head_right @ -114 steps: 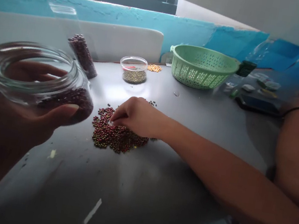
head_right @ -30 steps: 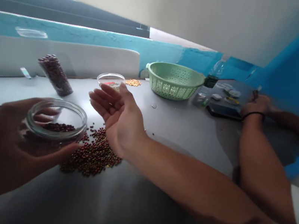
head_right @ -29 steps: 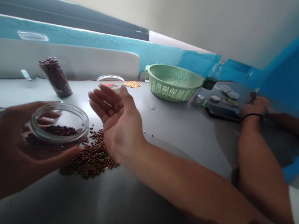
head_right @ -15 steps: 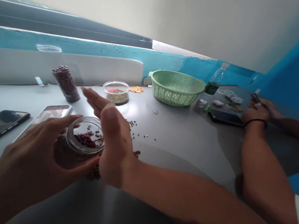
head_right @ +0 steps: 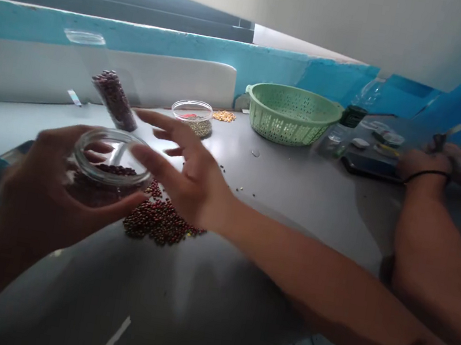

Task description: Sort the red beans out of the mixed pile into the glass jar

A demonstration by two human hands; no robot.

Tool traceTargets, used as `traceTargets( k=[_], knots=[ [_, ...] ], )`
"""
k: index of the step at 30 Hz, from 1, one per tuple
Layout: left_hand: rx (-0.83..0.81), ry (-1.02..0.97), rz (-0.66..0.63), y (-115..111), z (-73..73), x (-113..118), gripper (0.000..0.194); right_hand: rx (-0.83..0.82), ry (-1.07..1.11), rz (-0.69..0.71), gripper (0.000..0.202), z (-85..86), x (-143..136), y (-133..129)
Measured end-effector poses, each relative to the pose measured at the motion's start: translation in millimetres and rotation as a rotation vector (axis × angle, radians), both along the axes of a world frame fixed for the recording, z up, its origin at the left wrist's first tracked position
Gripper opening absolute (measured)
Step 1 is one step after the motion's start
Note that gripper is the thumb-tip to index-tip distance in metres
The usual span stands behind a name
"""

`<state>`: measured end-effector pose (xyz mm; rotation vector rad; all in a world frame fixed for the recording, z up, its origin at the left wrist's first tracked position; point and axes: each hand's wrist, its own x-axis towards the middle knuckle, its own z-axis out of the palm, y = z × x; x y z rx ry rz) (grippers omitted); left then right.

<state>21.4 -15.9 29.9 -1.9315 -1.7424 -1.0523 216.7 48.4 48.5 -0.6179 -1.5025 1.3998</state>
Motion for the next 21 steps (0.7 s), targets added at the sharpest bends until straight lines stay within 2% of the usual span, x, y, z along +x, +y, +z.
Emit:
traceTargets(
  k=[1, 4, 5, 7, 10, 16, 18, 21],
  knots=[
    [-0.013, -0.035, 0.039, 0, 1.2, -2, 0.086, 0.105, -0.110, 0.027, 0.032, -1.4, 5, 9],
    [-0.034, -0.100, 0.110, 2, 3.9, -11, 0.094, 0.279, -0.651, 0.296, 0.019, -5.8, 19, 35],
    [-0.026, -0.106, 0.122, 3, 4.4, -13, 0.095, 0.345, -0.781, 0.349, 0.016, -8.0, 22, 41],
    [-0.012, -0.102, 0.131, 5, 4.5, -15, 0.096, 0.470, -0.918, 0.399, 0.021, -13.7, 25, 46],
    [-0.022, -0.092, 0.131, 5, 3.5, -15, 0.097, 0.538, -0.948, 0.434, 0.027, -22.1, 22, 43],
    [-0.025, -0.057, 0.071, 4, 2.6, -12, 0.091, 0.420, -0.890, 0.437, 0.018, -25.8, 14, 42],
    [-0.028, -0.053, 0.069, 4, 2.4, -12, 0.090, 0.299, -0.873, 0.421, 0.015, -25.8, 13, 45],
    [-0.016, -0.031, 0.094, 6, 1.3, -14, 0.088, 0.023, -0.819, 0.392, 0.012, -28.3, 11, 50]
  ],
)
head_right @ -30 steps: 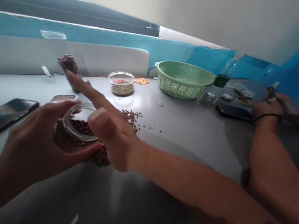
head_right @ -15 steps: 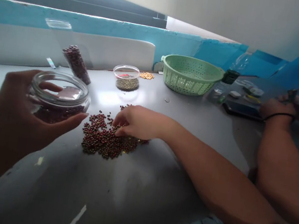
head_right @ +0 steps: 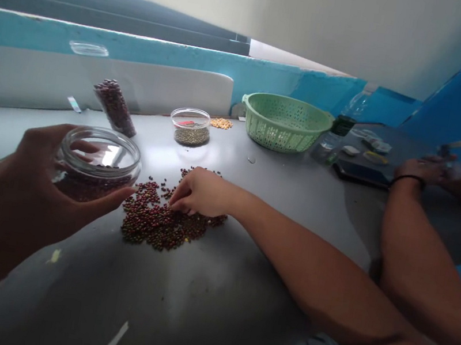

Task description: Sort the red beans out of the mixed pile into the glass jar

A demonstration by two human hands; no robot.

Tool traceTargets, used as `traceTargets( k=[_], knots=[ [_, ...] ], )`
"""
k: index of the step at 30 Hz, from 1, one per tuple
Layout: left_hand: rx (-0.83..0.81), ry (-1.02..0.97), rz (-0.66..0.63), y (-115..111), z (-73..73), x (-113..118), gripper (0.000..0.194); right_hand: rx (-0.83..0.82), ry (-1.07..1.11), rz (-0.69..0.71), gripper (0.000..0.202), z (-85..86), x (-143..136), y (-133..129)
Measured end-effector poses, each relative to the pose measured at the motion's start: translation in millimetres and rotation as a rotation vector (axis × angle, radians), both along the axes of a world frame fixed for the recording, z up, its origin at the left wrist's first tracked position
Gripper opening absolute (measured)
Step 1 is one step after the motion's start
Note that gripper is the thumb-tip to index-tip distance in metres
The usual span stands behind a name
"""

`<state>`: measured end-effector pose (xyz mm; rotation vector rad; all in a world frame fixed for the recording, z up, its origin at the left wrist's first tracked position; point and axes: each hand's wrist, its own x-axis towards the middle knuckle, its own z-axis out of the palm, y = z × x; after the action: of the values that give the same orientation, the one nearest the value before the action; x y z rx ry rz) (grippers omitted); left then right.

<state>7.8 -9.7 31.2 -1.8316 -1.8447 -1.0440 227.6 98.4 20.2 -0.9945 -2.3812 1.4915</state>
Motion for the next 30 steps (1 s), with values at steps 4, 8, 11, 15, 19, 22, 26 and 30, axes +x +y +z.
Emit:
traceTargets(
  k=[4, 8, 11, 15, 19, 22, 26, 30],
  knots=[
    [0.010, 0.015, 0.025, 2, -2.0, -2, 0.088, -0.285, 0.124, -0.102, 0.011, -8.4, 0, 8],
    [-0.019, -0.002, 0.056, 3, -2.1, -4, 0.090, -0.430, 0.209, -0.101, 0.005, -15.5, 2, 14],
    [-0.015, -0.007, 0.054, 2, -1.8, -5, 0.093, -0.447, 0.218, -0.107, 0.011, -16.4, 3, 14],
    [-0.030, -0.012, 0.055, 1, 0.0, -3, 0.091, -0.434, 0.221, -0.134, 0.019, -14.1, 2, 11],
    [-0.062, -0.021, 0.065, 0, 1.6, -2, 0.092, -0.374, 0.206, -0.119, 0.013, -10.9, 1, 8],
    [-0.030, -0.006, 0.062, 1, -0.1, -3, 0.092, -0.306, 0.156, -0.091, 0.010, -10.6, 2, 8],
    [-0.016, 0.016, 0.041, 4, -3.2, -6, 0.090, -0.292, 0.144, -0.072, 0.017, -13.2, 3, 13],
    [0.008, 0.093, -0.060, 3, -5.1, -6, 0.086, -0.221, 0.407, -0.266, 0.013, -3.8, 0, 8]
  ],
)
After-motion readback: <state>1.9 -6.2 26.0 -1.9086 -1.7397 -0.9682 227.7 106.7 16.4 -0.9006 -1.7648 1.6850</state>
